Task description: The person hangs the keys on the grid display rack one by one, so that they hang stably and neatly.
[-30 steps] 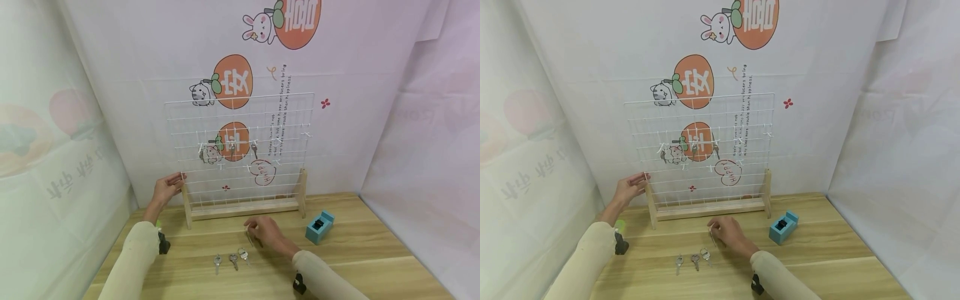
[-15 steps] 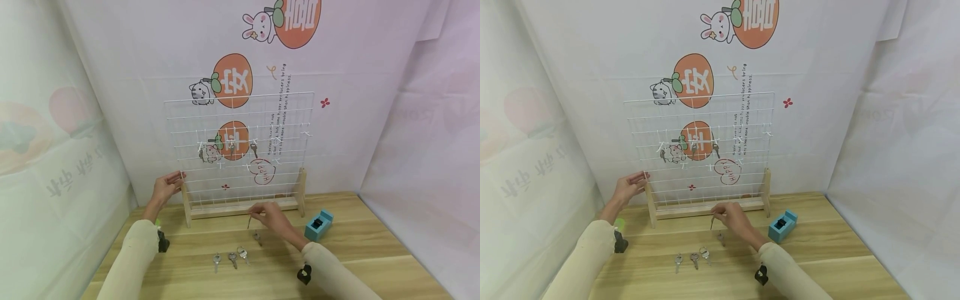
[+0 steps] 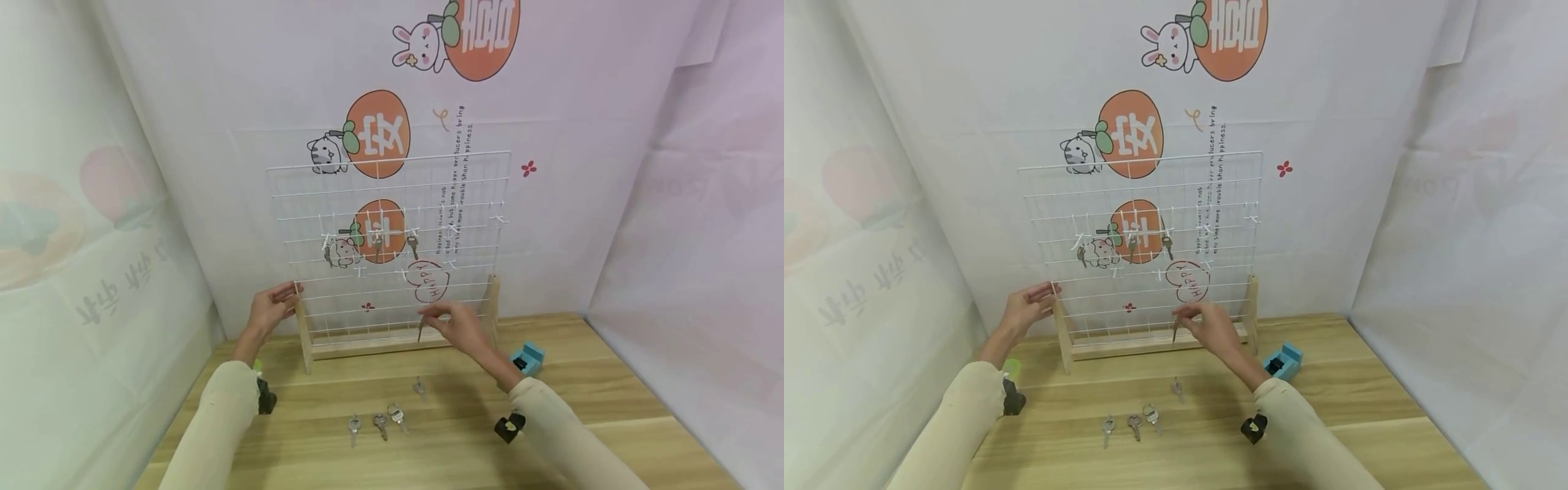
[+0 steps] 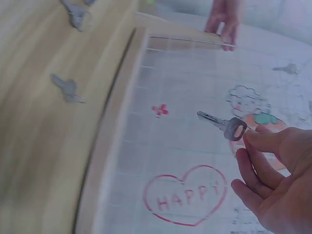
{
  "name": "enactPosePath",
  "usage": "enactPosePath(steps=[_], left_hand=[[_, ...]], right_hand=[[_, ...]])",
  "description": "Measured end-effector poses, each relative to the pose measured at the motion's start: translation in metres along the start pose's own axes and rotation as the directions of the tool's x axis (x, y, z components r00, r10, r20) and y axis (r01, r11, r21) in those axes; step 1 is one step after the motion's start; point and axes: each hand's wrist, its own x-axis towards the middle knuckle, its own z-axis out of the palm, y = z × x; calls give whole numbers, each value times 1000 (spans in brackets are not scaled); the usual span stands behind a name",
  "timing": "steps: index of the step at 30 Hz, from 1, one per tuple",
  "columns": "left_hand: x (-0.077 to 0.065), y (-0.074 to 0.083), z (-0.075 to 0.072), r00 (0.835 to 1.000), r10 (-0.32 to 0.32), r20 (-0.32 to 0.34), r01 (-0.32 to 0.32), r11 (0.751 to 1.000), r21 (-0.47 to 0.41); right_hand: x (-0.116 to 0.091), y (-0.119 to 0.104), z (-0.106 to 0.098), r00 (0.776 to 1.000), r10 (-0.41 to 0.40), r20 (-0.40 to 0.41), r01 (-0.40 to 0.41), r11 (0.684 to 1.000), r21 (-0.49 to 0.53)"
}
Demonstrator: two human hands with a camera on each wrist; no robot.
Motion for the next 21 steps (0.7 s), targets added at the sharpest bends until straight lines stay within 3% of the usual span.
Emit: enactPosePath(steps=[6, 13, 21], left_hand=[[0, -2, 1, 1000, 10, -3, -10, 1000, -10], [0, -1, 0, 1000, 10, 3, -10, 1000, -1], [-2, 0, 1, 1000, 8, 5, -8, 1000, -8]], right_hand=[[15, -6, -23, 997, -8, -79, 12, 999, 46], [28, -17, -51, 984, 39, -174, -39, 999, -1], [46, -20, -70, 936, 10, -351, 8, 999, 49]])
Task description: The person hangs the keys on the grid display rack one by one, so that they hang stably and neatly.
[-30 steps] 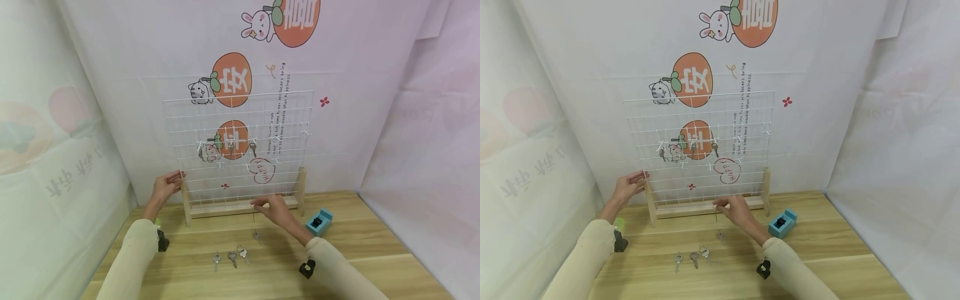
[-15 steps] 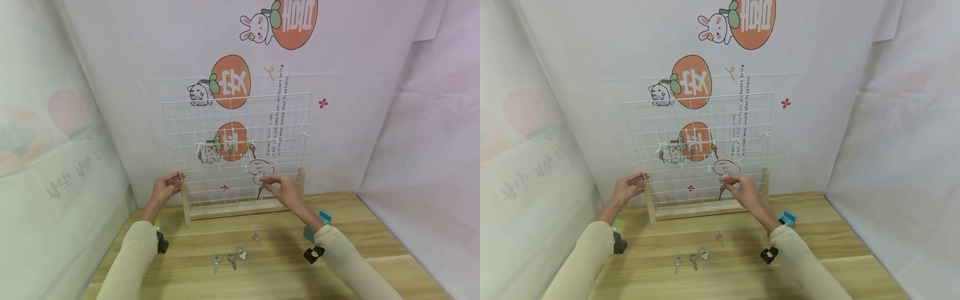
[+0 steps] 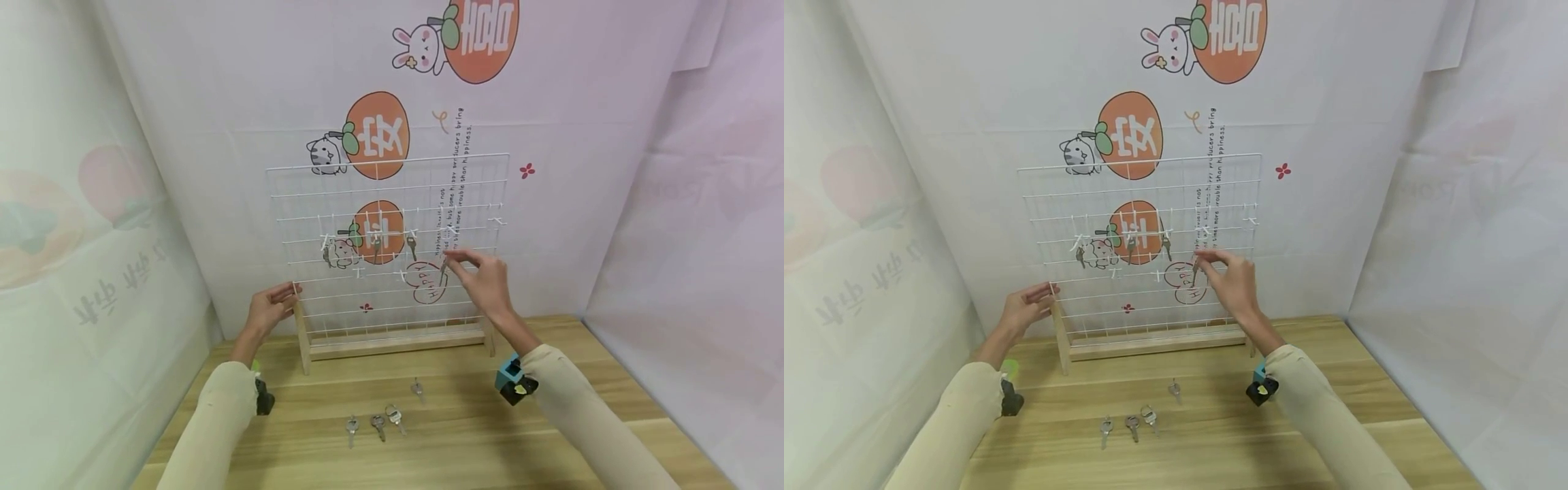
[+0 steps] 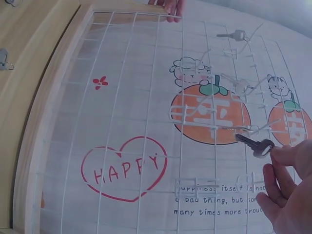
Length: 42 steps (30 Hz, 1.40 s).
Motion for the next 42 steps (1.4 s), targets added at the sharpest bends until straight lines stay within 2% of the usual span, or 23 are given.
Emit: enactPosePath(steps=[6, 15, 22, 32, 42], left_hand=[[0, -1, 0, 1000, -4, 1, 4, 1000, 1], [1, -1, 0, 1000, -4, -4, 4, 1000, -9], [1, -1, 1, 1000, -21, -13, 21, 1000, -19], [3, -1, 0, 1000, -12, -16, 12, 1000, -5], [0, -1, 1, 1000, -14, -15, 14, 1000, -1]], right_hand=[[13, 3, -4, 992, 22, -127, -18, 999, 30], [25, 9, -4, 983, 58, -174, -55, 998, 23], [26, 11, -5, 982, 70, -177, -67, 998, 23], [32, 17, -5, 986, 68, -151, -67, 998, 17], [15, 19, -7, 993, 81, -83, -80, 997, 10]])
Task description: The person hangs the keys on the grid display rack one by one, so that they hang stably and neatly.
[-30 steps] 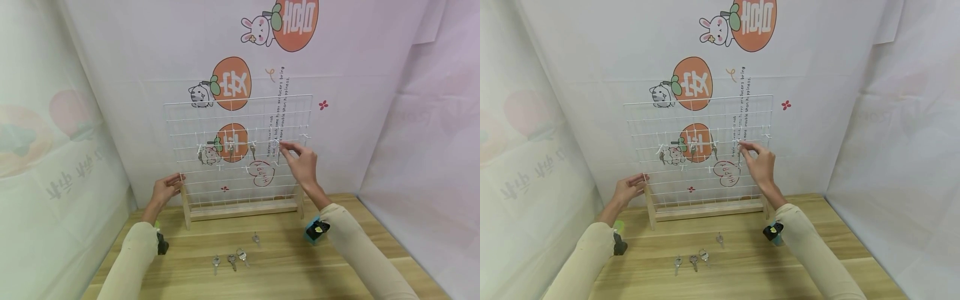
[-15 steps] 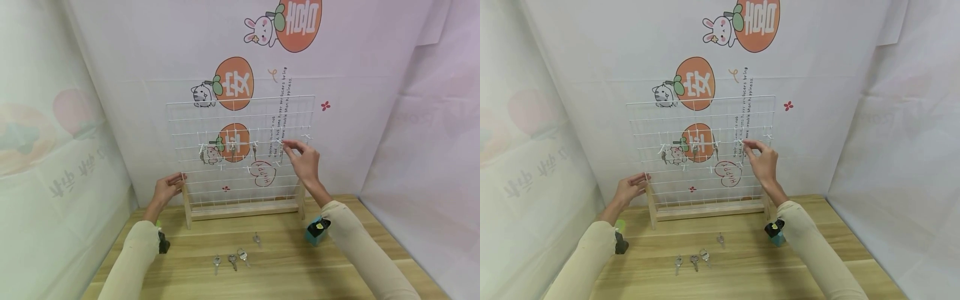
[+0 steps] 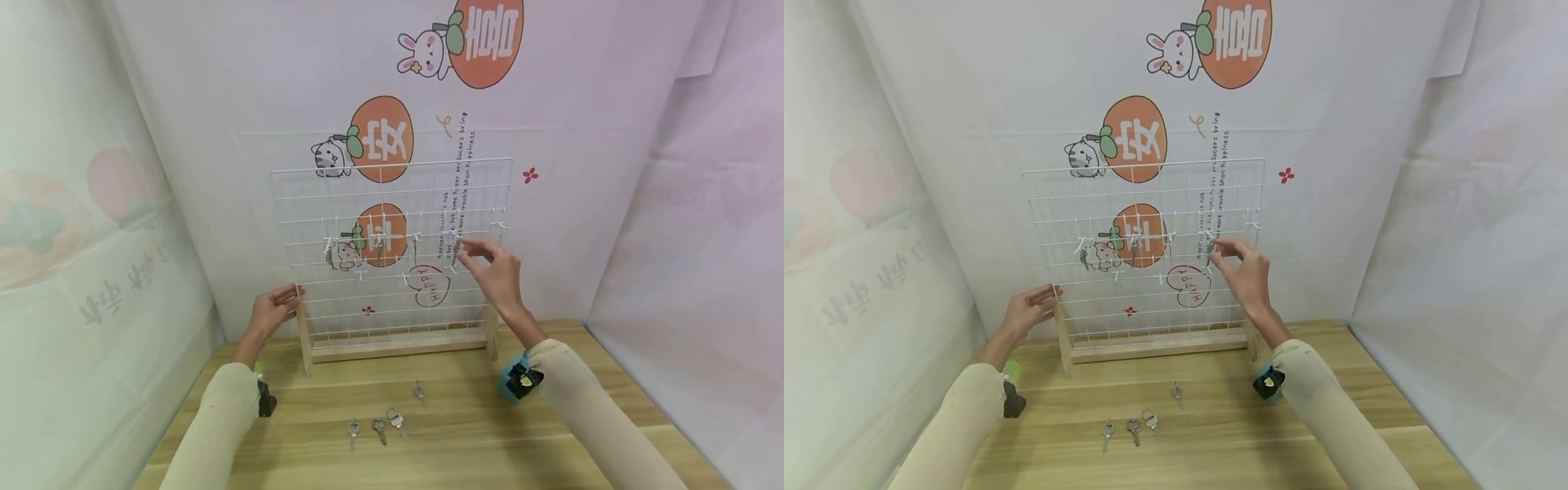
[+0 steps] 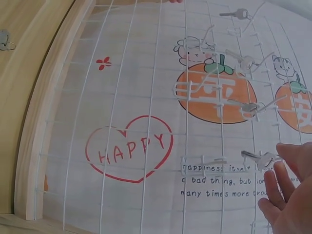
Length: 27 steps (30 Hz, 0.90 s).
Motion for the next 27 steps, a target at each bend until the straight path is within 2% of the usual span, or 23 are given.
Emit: enactPosePath(steps=[8, 15, 20, 27], left_hand=[[4, -4, 0, 1000, 1, 1, -1, 1000, -5], [4, -3, -1, 1000, 19, 9, -18, 1000, -3], [3, -3, -2, 1000, 19, 10, -19, 1000, 4], [3, -2, -3, 1000, 16, 14, -16, 1000, 1]], right_hand=[[-22, -2, 1, 996, 43, 71, -42, 999, -18], [-46, 2, 8, 992, 41, 122, -39, 999, -14], [-64, 10, 17, 983, 55, 172, -53, 998, -19], [-88, 27, 29, 965, 36, 260, -29, 999, -32]])
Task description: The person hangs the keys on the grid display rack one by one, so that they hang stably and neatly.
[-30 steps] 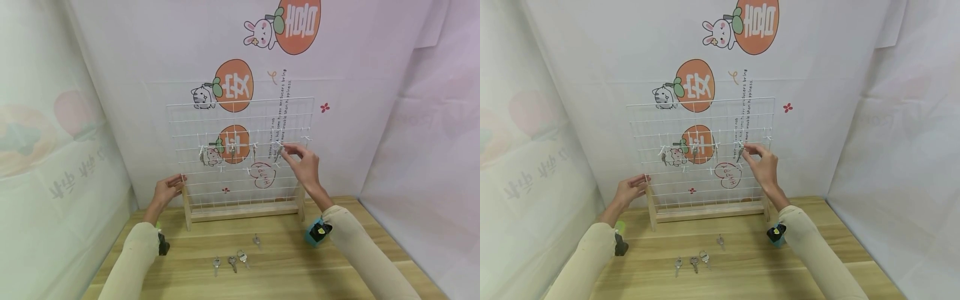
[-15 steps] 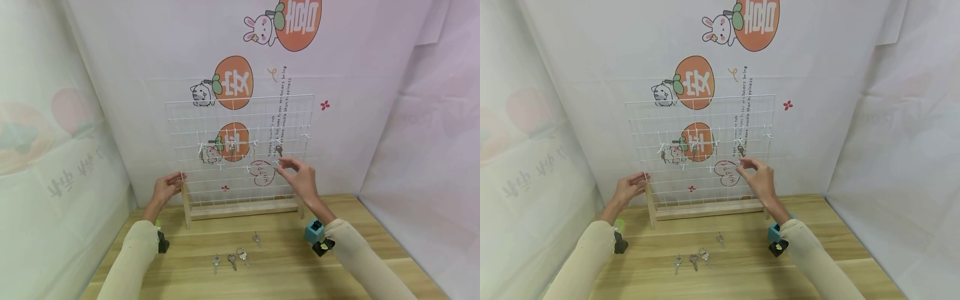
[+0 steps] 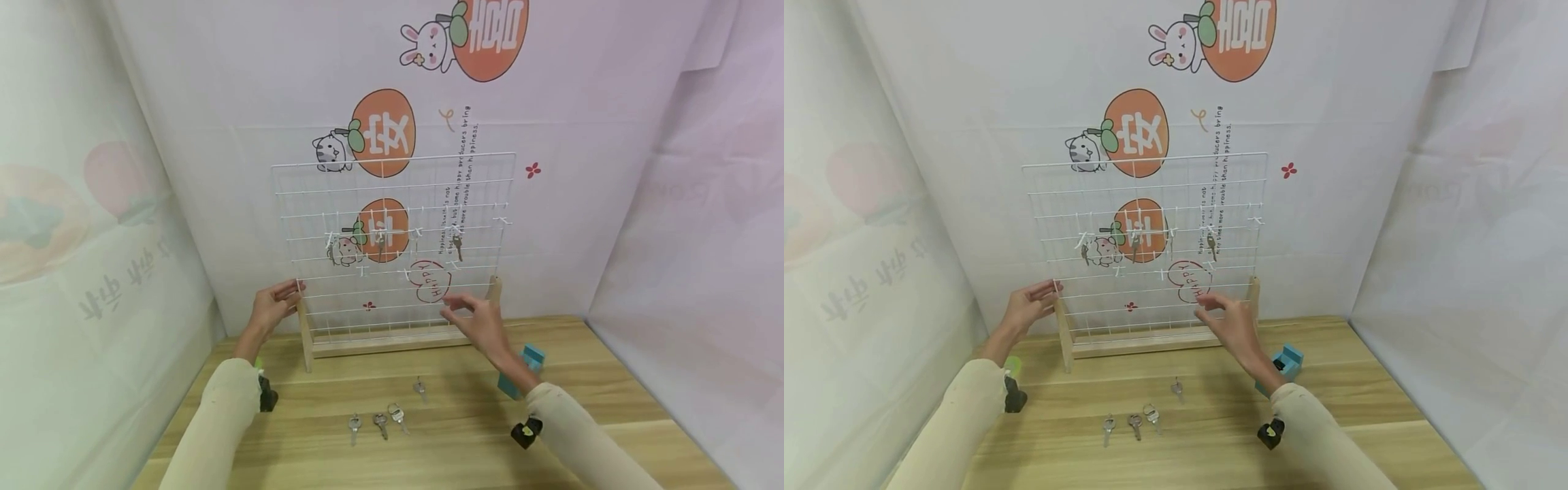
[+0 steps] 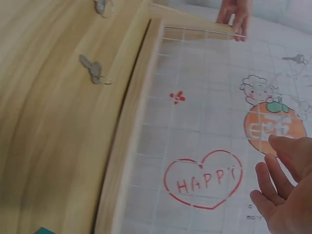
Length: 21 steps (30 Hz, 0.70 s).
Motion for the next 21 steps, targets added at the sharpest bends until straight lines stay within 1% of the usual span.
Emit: enactPosePath(steps=[6, 10, 13, 16, 21], left_hand=[[0, 0, 0, 1000, -1, -4, 1, 1000, 1], [1, 0, 0, 1000, -2, -5, 2, 1000, -4], [1, 0, 1, 1000, -6, -8, 6, 1000, 4], [1, 0, 1, 1000, -7, -10, 7, 1000, 13], [0, 0, 0, 1000, -6, -10, 7, 1000, 17]], right_hand=[[-18, 10, 13, 997, -29, 72, 35, 997, -72], [-30, 20, 26, 994, -17, 106, 30, 993, -118], [-40, 26, 36, 987, 23, 158, -5, 993, -119], [-48, 32, 44, 973, 75, 216, -56, 994, -93], [-59, 39, 56, 958, 116, 263, -101, 992, -72]])
